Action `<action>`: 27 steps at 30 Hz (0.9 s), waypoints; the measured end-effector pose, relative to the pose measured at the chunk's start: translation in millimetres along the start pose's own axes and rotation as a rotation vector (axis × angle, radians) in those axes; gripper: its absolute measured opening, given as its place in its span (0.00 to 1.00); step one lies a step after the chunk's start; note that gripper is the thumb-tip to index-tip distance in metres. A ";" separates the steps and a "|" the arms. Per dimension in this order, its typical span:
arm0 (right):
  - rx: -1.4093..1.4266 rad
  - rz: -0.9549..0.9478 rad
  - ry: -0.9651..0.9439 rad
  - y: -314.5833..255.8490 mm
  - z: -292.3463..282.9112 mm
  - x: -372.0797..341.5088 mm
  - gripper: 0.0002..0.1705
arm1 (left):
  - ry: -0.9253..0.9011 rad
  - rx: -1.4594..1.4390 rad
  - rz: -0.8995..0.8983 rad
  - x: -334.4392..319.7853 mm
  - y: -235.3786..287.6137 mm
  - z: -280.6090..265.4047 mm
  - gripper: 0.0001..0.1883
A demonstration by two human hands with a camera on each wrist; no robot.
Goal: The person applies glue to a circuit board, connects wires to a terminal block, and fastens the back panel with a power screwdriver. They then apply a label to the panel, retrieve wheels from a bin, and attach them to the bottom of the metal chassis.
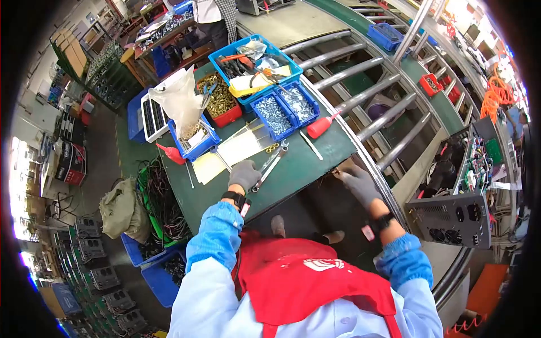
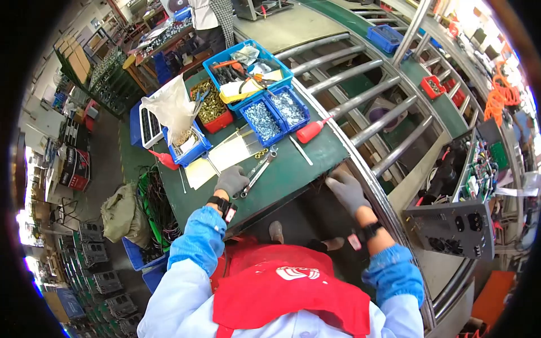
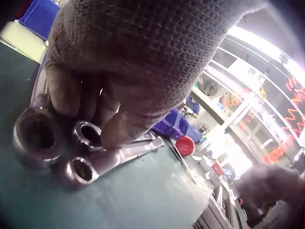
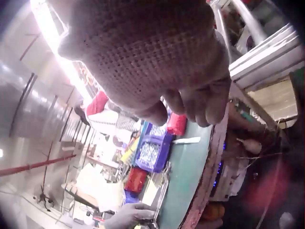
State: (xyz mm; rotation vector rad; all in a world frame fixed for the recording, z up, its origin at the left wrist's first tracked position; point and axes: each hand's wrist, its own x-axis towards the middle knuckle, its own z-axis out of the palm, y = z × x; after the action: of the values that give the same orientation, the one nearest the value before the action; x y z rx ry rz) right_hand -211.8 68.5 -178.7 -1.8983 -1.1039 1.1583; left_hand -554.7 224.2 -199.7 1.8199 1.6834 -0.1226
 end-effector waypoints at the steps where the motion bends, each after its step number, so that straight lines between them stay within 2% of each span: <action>1: -0.075 -0.055 -0.005 -10.9 15.6 18.9 0.27 | -0.023 -0.011 0.022 -3.0 -3.6 0.6 0.13; 2: -0.208 -0.049 0.033 -20.6 31.7 35.5 0.27 | 0.069 0.048 0.061 -3.7 -12.5 12.4 0.14; 4: -0.471 -0.055 0.103 -38.2 64.3 67.0 0.27 | 0.087 0.040 0.121 -14.2 -21.2 15.6 0.14; 5: -0.534 -0.083 0.180 -43.5 79.3 78.0 0.24 | 0.086 0.051 0.120 -20.5 -21.5 13.2 0.13; 9: -0.809 -0.072 0.203 -40.0 111.9 124.2 0.19 | 0.114 -0.038 0.150 -17.8 -35.1 10.9 0.13; 12: -0.825 -0.003 0.177 -29.2 117.7 139.0 0.18 | 0.447 -0.103 0.355 13.0 -47.5 12.0 0.18; 13: -0.818 0.023 0.160 -37.1 115.3 135.3 0.19 | 0.481 -0.049 0.388 24.6 -45.4 9.2 0.20; 15: -0.756 0.011 0.113 -37.7 108.2 128.1 0.17 | 0.554 0.056 0.459 50.2 -37.3 2.4 0.26; 16: -0.726 0.007 0.094 -37.1 102.9 123.2 0.16 | 0.534 0.093 0.442 62.9 -36.1 3.1 0.27; 18: -0.333 0.196 -0.004 -38.5 92.5 115.1 0.14 | 0.496 0.167 0.411 87.4 -35.2 8.4 0.31; 19: -0.133 0.288 -0.050 -39.7 87.6 110.4 0.14 | 0.408 0.185 0.315 95.8 -37.9 11.5 0.33; 20: -0.004 0.304 -0.059 -42.0 82.8 104.5 0.13 | 0.351 0.214 0.178 101.1 -42.6 16.2 0.35; 22: 0.255 0.334 -0.079 -52.6 77.0 90.4 0.12 | 0.371 0.252 0.205 94.9 -54.2 16.9 0.35; 27: 0.234 0.296 -0.336 -91.0 97.4 75.1 0.15 | 0.435 0.298 0.218 68.9 -78.6 25.4 0.35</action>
State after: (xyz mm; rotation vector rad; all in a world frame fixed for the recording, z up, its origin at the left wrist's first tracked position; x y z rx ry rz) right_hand -310.8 184.8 -168.8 -1.7626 -0.8227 1.7419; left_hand -606.2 267.9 -283.4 2.3752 1.8093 0.1332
